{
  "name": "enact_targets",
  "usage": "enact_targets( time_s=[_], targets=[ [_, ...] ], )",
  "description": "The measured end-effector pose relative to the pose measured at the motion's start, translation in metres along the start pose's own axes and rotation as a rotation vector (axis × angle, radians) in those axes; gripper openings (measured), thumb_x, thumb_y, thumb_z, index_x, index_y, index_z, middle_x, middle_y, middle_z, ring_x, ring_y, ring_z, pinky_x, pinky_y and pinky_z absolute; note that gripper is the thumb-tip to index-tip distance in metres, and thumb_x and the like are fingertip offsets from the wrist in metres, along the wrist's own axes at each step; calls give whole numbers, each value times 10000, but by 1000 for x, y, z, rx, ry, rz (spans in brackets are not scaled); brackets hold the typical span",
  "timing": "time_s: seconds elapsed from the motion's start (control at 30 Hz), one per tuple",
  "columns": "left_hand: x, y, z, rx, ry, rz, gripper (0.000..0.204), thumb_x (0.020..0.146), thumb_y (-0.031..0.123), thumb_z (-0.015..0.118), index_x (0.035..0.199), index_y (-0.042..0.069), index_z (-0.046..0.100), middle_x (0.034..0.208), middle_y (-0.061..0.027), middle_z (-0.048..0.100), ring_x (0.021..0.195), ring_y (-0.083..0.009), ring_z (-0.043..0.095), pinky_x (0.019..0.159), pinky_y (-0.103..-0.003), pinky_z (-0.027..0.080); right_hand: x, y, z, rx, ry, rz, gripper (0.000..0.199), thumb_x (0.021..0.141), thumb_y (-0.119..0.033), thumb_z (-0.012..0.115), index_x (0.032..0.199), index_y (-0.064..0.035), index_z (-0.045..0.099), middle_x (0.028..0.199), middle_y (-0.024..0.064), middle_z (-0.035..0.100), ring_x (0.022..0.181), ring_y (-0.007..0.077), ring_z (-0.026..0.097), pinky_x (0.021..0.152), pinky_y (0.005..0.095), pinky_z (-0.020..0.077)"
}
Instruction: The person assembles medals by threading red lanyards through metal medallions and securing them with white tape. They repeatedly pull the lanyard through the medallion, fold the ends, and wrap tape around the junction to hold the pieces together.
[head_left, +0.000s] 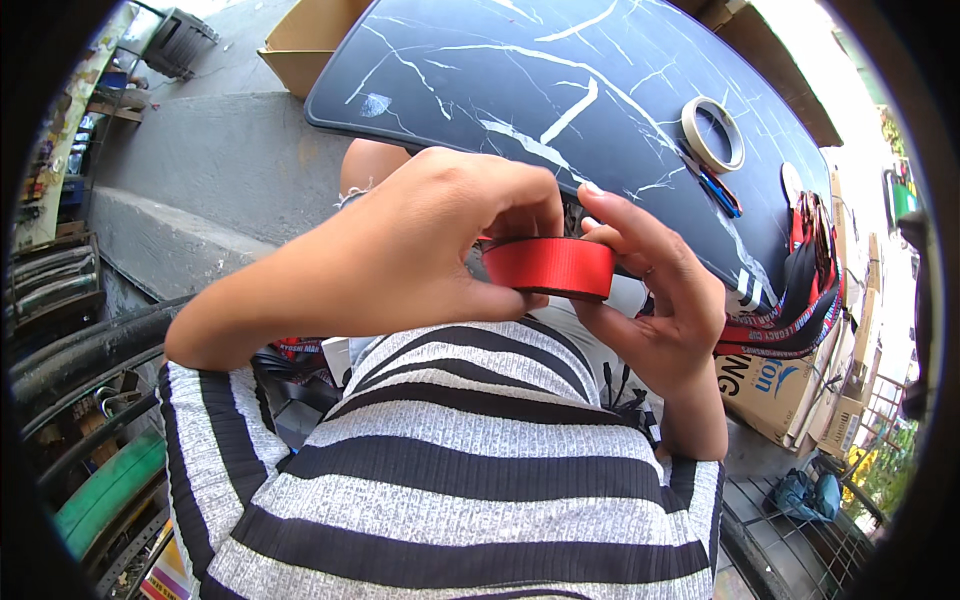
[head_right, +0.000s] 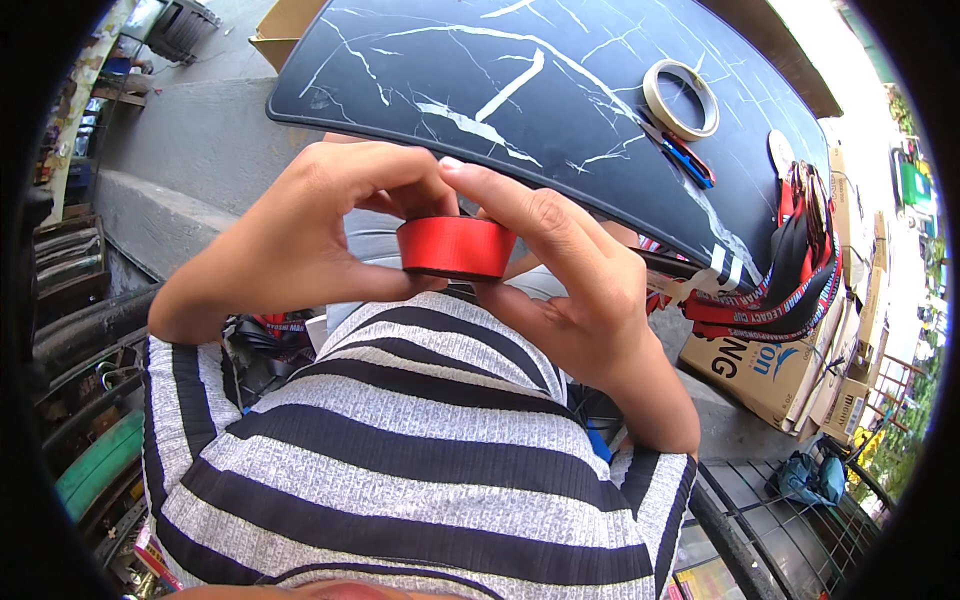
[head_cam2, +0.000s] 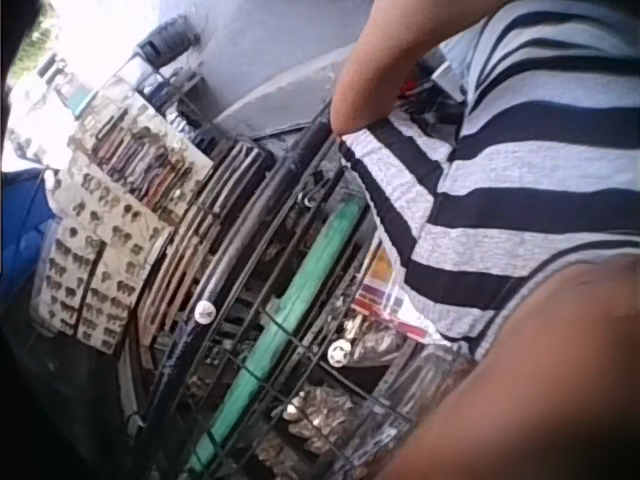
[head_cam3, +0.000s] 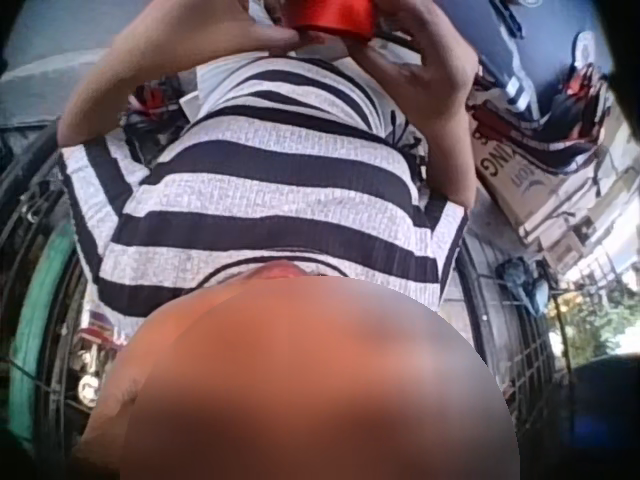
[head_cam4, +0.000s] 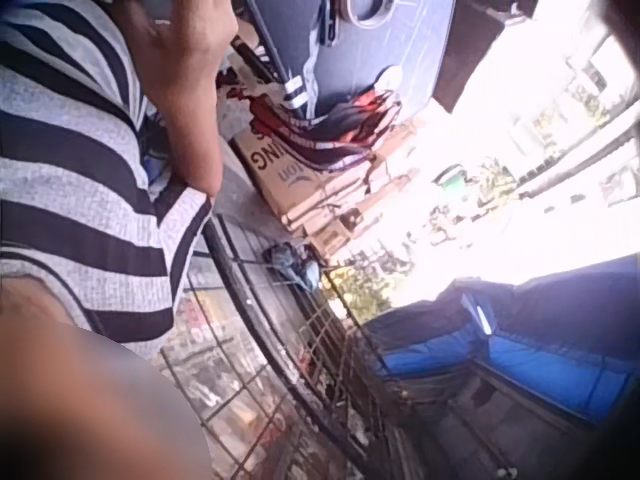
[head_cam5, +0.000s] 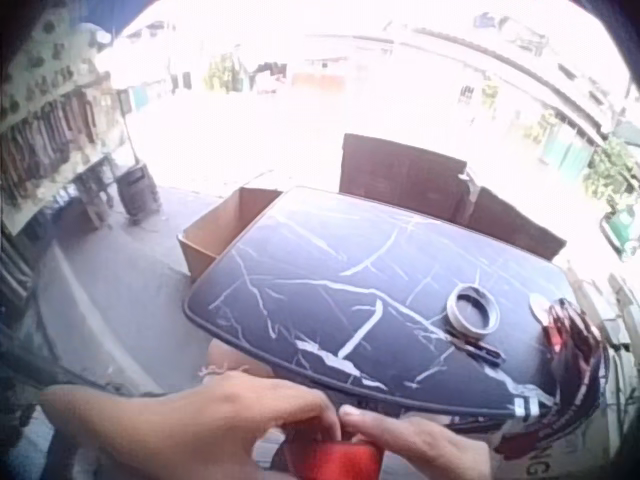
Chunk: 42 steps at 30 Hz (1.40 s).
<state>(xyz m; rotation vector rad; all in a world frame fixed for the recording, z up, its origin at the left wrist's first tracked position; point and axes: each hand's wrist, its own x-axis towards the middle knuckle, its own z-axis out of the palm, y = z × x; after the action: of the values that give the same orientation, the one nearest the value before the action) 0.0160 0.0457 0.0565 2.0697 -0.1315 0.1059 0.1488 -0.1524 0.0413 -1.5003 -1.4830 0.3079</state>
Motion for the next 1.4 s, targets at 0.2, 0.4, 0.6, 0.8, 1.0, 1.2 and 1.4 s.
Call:
enact_targets(
  time_s=[0.2,0.4,0.6,0.8,1.0,1.2,1.4],
  targets=[
    [12,-25,25,-18,125,122,434,626,9,846,1026,5,679,961,-110,710,884,-233,700,789,-316,557,-6,9,-6,-42,-54,149,647,687,135,733,1308,14,597,1209,150,680,1030,208,700,887,316,566],
    [11,-24,35,74,102,155,454,649,78,825,1067,27,657,972,-146,698,884,-326,695,754,-396,555,-14,-2,-16,-49,-68,323,748,658,107,758,1362,-3,532,1181,157,697,1023,258,712,994,391,512],
    [-5,-26,45,112,69,188,424,690,119,779,1070,-12,644,976,-148,707,884,-308,716,856,-384,597,-31,7,-4,-69,-108,170,599,672,-3,847,1212,5,588,1101,166,718,1049,301,708,1029,476,490],
    [-25,-24,42,95,-15,145,379,711,170,765,1017,-40,686,985,-154,706,969,-282,721,901,-432,585,-32,12,4,117,-198,90,313,721,-95,830,920,-39,594,1004,211,718,996,343,722,959,514,538],
    [-34,-20,42,-5,-94,-38,387,704,212,774,992,-11,646,908,-113,622,824,-255,670,689,-367,558,-25,5,14,39,-250,-48,160,729,-86,754,780,-43,609,918,201,699,870,297,731,775,409,632],
    [-39,-30,48,-31,-98,100,351,766,244,775,955,-23,650,891,-116,658,826,-252,699,833,-354,600,-25,5,18,92,-243,2,122,748,-60,722,832,-22,642,933,207,687,851,281,721,773,388,636],
    [-37,-33,57,-113,-91,116,330,744,208,754,960,-10,633,893,-116,616,811,-250,673,712,-347,572,-31,-4,13,42,-260,99,155,757,-71,728,871,-3,648,967,201,687,854,284,720,792,396,631]
  ],
)
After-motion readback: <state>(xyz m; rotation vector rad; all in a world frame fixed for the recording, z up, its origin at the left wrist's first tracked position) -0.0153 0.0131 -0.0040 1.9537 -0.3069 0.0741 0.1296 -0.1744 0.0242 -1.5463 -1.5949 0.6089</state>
